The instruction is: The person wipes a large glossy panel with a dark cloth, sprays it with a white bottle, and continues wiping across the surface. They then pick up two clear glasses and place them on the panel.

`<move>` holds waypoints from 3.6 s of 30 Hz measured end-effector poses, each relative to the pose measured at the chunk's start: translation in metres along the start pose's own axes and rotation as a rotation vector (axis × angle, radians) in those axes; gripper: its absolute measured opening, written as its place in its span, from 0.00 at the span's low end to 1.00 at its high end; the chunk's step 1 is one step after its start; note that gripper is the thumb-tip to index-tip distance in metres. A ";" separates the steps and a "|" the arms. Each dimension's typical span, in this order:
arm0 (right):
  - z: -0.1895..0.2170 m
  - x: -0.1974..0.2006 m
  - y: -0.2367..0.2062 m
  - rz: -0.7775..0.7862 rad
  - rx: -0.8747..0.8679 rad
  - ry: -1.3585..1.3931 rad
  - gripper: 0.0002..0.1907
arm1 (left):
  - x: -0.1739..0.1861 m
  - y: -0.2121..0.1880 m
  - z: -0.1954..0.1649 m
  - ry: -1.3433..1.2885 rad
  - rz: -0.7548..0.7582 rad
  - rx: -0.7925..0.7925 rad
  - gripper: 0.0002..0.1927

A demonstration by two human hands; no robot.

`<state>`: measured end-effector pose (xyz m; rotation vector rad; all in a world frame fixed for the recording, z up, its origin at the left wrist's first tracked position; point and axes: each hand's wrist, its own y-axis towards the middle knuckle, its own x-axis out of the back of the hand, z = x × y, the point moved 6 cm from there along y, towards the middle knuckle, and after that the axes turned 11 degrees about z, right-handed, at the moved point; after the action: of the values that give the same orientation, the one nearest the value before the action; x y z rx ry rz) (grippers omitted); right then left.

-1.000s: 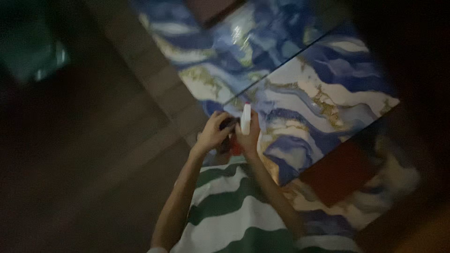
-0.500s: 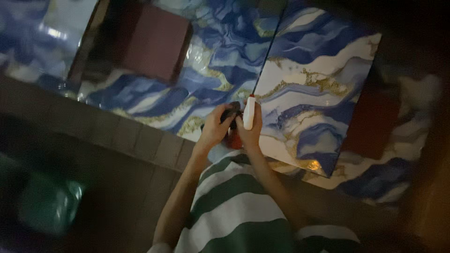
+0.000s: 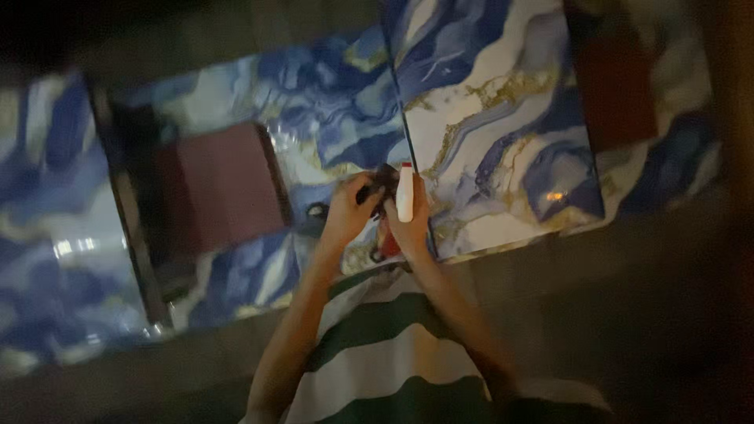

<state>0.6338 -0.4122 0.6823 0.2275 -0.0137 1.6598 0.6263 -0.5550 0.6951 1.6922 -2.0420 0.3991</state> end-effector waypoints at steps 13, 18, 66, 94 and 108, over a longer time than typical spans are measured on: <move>-0.058 -0.098 0.099 -0.543 -0.270 0.046 0.16 | 0.094 0.146 0.120 -0.118 0.435 0.081 0.13; -0.119 -0.094 0.170 -0.688 -0.256 -0.108 0.14 | 0.052 0.219 0.198 -0.079 0.682 0.139 0.13; -0.583 -0.138 0.300 -1.096 0.006 -0.427 0.15 | -0.264 0.417 0.620 -0.443 1.026 0.087 0.19; -0.624 -0.153 0.174 -1.489 -0.316 -0.289 0.11 | -0.328 0.309 0.615 -0.496 1.139 0.021 0.18; -0.594 -0.170 0.034 -1.920 -0.352 -0.306 0.12 | -0.360 0.176 0.554 -0.453 1.387 -0.260 0.15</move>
<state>0.5307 -0.4972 0.0779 0.1124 -0.2366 -0.3054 0.4164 -0.4890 0.0481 -0.0387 -3.1467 0.1133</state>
